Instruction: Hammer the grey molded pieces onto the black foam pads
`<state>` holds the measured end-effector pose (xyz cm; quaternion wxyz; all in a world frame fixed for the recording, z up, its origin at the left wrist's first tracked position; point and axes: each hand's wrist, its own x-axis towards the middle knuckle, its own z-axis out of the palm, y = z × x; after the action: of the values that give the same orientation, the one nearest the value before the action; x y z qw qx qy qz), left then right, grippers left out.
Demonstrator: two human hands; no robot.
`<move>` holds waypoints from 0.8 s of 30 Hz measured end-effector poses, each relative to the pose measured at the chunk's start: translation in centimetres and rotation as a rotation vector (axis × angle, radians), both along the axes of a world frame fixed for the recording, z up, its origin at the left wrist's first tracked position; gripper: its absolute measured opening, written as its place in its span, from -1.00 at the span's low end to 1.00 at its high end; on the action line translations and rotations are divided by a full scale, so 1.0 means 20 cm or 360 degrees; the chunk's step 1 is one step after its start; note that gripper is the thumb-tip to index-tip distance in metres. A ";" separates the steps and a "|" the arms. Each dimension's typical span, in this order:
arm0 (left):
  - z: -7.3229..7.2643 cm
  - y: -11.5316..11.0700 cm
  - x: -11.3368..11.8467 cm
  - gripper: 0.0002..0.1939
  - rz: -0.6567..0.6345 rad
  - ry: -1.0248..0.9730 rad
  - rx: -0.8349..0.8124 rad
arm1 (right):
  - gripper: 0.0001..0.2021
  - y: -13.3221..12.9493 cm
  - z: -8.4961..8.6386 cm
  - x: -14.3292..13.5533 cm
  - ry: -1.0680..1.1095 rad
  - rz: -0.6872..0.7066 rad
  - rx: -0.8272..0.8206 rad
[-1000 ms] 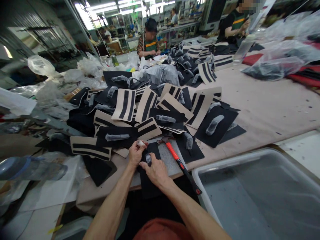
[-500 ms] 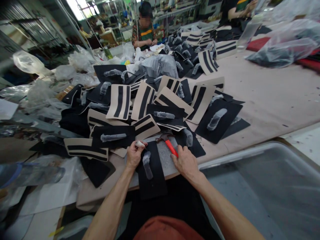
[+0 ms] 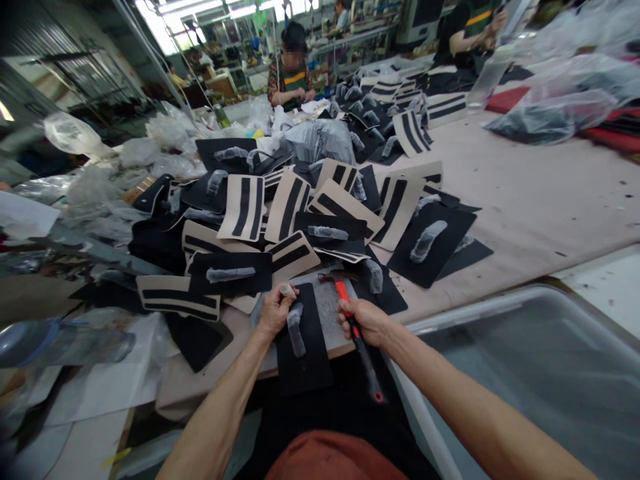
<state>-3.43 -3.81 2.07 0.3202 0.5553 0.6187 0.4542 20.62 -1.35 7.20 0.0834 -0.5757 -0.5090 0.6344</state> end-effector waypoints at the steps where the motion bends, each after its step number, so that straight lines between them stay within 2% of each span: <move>1: -0.01 -0.01 0.00 -0.82 0.0010 0.0018 0.0017 | -0.81 -0.02 0.03 -0.02 0.0046 -0.0013 -0.0047; 3: -0.02 -0.01 0.01 -0.82 0.0008 0.0041 0.0045 | -0.74 -0.06 0.13 -0.06 0.0127 -0.0042 -0.0024; 4: -0.02 -0.02 0.01 -0.83 -0.0002 0.0049 0.0054 | -0.72 -0.07 0.20 -0.07 0.0163 -0.0034 0.0094; 5: -0.03 -0.02 0.01 -0.84 -0.0018 0.0054 0.0058 | -0.69 -0.07 0.27 -0.09 0.0184 -0.0011 0.0305; 8: -0.02 -0.03 0.01 -0.84 -0.0046 0.0078 0.0061 | -0.66 -0.07 0.44 -0.14 0.0040 0.0075 0.1231; 10: -0.01 -0.03 0.00 -0.82 -0.0059 0.0113 0.0065 | -0.68 -0.07 0.47 -0.17 -0.0201 0.0190 0.1652; 11: -0.01 -0.03 0.00 -0.83 -0.0061 0.0145 0.0058 | -0.70 -0.07 0.45 -0.18 -0.0344 0.0322 0.1740; 14: -0.01 -0.03 0.00 -0.90 -0.0020 0.0282 -0.0015 | -0.75 -0.07 0.42 -0.20 -0.0741 0.0848 0.1701; 15: -0.01 -0.03 0.00 -0.91 -0.0007 0.0302 -0.0031 | -0.76 -0.06 0.44 -0.20 -0.0813 0.0936 0.1659; 16: 0.00 -0.03 0.00 -0.91 -0.0005 0.0296 -0.0032 | -0.75 -0.06 0.47 -0.20 -0.0831 0.0926 0.1657; 17: 0.00 -0.03 0.00 -0.90 -0.0014 0.0267 -0.0018 | -0.74 -0.05 0.52 -0.20 -0.0790 0.0821 0.1702; 19: 0.00 -0.03 0.00 -0.86 -0.0047 0.0189 0.0029 | -0.69 -0.04 0.61 -0.20 -0.0619 0.0447 0.1853; 21: 0.00 -0.02 0.00 -0.86 -0.0054 0.0148 0.0051 | -0.64 -0.04 0.64 -0.20 -0.0539 0.0158 0.1927; 22: 0.00 -0.02 0.00 -0.86 -0.0053 0.0138 0.0052 | -0.63 -0.05 0.63 -0.20 -0.0574 0.0161 0.1897; 24: -0.01 -0.03 -0.01 -0.86 -0.0049 0.0142 0.0038 | -0.68 -0.05 0.55 -0.19 -0.0717 0.0392 0.1758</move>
<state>-3.55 -4.33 1.92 0.2926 0.5882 0.6183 0.4314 16.85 -2.41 18.18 0.1860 -0.5044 -0.8308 0.1442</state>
